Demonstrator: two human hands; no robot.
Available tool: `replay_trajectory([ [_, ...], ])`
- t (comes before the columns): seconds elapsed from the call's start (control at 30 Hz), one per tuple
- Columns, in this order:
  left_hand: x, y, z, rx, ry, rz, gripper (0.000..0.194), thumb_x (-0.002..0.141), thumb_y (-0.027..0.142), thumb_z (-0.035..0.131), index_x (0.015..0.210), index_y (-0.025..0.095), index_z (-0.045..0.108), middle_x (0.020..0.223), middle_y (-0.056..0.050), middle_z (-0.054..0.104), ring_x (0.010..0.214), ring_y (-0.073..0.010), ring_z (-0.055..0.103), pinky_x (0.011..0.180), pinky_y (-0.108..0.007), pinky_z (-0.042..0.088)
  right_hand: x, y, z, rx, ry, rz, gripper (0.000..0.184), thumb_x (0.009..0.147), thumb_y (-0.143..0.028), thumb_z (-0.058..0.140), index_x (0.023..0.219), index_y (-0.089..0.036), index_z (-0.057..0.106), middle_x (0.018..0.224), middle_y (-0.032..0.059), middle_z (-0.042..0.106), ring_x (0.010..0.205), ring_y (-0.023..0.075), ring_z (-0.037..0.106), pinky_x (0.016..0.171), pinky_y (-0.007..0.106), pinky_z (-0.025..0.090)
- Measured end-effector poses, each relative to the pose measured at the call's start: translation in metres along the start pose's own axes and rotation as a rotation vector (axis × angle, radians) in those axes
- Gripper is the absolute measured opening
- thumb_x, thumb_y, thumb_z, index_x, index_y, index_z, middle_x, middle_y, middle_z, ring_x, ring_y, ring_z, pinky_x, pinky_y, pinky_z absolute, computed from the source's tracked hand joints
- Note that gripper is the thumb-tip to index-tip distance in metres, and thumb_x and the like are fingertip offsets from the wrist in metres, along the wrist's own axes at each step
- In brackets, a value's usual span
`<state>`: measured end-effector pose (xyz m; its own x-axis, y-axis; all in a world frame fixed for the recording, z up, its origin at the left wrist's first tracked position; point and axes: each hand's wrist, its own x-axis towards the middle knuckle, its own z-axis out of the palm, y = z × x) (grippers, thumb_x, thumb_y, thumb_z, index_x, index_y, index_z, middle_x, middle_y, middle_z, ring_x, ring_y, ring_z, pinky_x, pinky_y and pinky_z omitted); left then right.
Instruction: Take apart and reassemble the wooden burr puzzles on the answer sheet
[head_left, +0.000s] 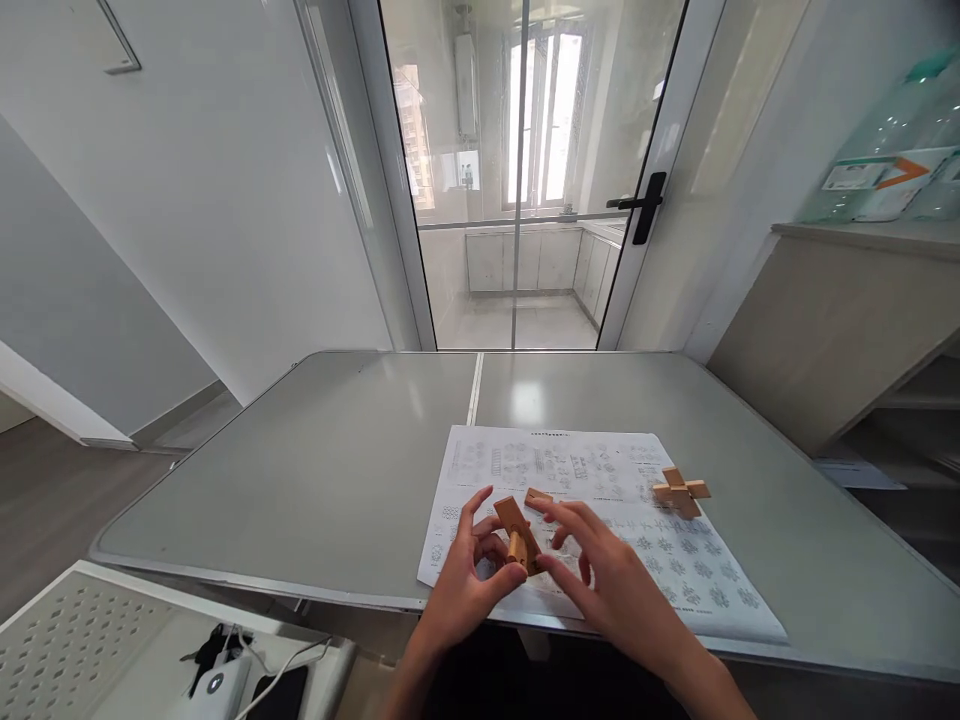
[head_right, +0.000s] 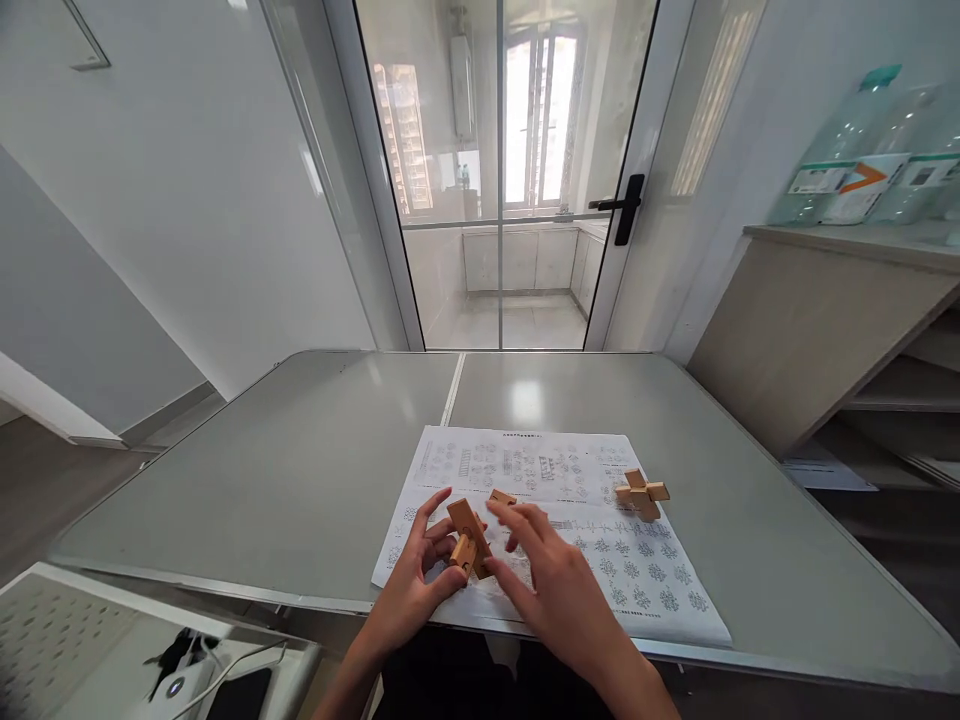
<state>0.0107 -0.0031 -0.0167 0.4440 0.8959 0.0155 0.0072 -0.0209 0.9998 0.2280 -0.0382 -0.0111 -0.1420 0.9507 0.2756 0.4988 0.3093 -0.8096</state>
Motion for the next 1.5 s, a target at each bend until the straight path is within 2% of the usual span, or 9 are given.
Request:
replay_trajectory([
  [0.1,0.0,0.0,-0.002,-0.027,-0.021,0.005,0.093,0.086,0.051,0.077,0.158,0.029,0.023,0.133,-0.013,0.064,0.102,-0.0246,0.067,0.099,-0.045,0.048,0.0,-0.009,0.003,-0.014,-0.103,-0.027,0.051,0.099,-0.036,0.062,0.147,-0.048,0.054,0.125,0.0056,0.066,0.081,0.022,0.069,0.07,0.037,0.059],
  [0.2,0.0,-0.001,-0.003,-0.018,-0.024,-0.006,0.09,0.088,0.049,0.076,0.158,0.028,0.023,0.129,-0.013,0.066,0.103,-0.0256,0.068,0.099,-0.046,0.048,0.003,-0.01,0.008,-0.017,-0.138,-0.016,0.046,0.1,-0.035,0.06,0.145,-0.047,0.057,0.105,0.0028,0.071,0.073,0.0202,0.066,0.069,0.035,0.056],
  [0.27,0.001,0.0,-0.003,-0.007,-0.028,-0.002,0.09,0.087,0.05,0.076,0.157,0.027,0.025,0.128,-0.013,0.067,0.102,-0.0255,0.068,0.097,-0.044,0.049,0.004,-0.009,0.011,0.003,-0.137,-0.005,0.046,0.1,-0.034,0.06,0.144,-0.047,0.058,0.1,0.0013,0.073,0.073,0.0202,0.066,0.069,0.034,0.055],
  [0.6,0.001,0.0,-0.005,-0.064,-0.082,0.03,0.099,0.076,0.063,0.081,0.153,0.027,0.03,0.124,-0.013,0.067,0.092,-0.0214,0.064,0.093,-0.042,0.049,0.007,-0.003,0.01,-0.005,-0.083,0.019,0.044,0.096,-0.033,0.064,0.138,-0.046,0.065,0.094,-0.0001,0.078,0.068,0.0213,0.067,0.071,0.037,0.055],
  [0.8,0.002,0.0,-0.006,-0.094,-0.082,0.052,0.094,0.078,0.062,0.081,0.151,0.028,0.032,0.126,-0.012,0.065,0.088,-0.0186,0.063,0.09,-0.038,0.048,0.013,-0.002,0.015,-0.026,-0.073,0.045,0.044,0.095,-0.029,0.065,0.136,-0.043,0.065,0.099,-0.0002,0.077,0.069,0.0211,0.068,0.075,0.039,0.055],
  [0.93,0.001,0.002,-0.005,-0.118,-0.065,0.025,0.092,0.081,0.066,0.076,0.152,0.028,0.031,0.126,-0.013,0.064,0.086,-0.0178,0.061,0.081,-0.033,0.048,0.016,-0.006,0.018,-0.015,-0.062,0.038,0.041,0.096,-0.028,0.065,0.134,-0.041,0.067,0.099,0.0,0.077,0.07,0.0211,0.067,0.073,0.038,0.054],
  [1.13,0.0,0.007,-0.003,-0.059,-0.035,0.038,0.09,0.088,0.078,0.057,0.154,0.023,0.033,0.101,-0.007,0.066,0.074,-0.0172,0.056,0.081,-0.035,0.047,0.018,-0.008,0.024,-0.068,-0.015,0.032,0.034,0.099,-0.029,0.061,0.132,-0.033,0.067,0.086,0.0006,0.075,0.069,0.0222,0.068,0.07,0.036,0.053],
  [1.27,0.0,0.006,-0.002,0.022,-0.052,0.056,0.097,0.087,0.074,0.063,0.16,0.021,0.03,0.094,-0.005,0.065,0.078,-0.0191,0.058,0.082,-0.034,0.046,0.018,-0.01,0.028,-0.181,0.0,0.005,0.036,0.099,-0.026,0.059,0.134,-0.031,0.064,0.095,0.0026,0.077,0.077,0.0239,0.072,0.072,0.036,0.053],
  [1.5,0.001,0.01,0.003,0.116,0.07,-0.049,0.069,0.103,0.061,0.045,0.157,0.017,0.046,0.072,0.0,0.058,0.075,-0.0188,0.053,0.08,-0.033,0.045,0.017,-0.016,0.037,-0.313,0.044,-0.049,0.037,0.096,-0.017,0.057,0.131,-0.027,0.062,0.1,0.0017,0.078,0.077,0.0207,0.075,0.065,0.03,0.054],
])
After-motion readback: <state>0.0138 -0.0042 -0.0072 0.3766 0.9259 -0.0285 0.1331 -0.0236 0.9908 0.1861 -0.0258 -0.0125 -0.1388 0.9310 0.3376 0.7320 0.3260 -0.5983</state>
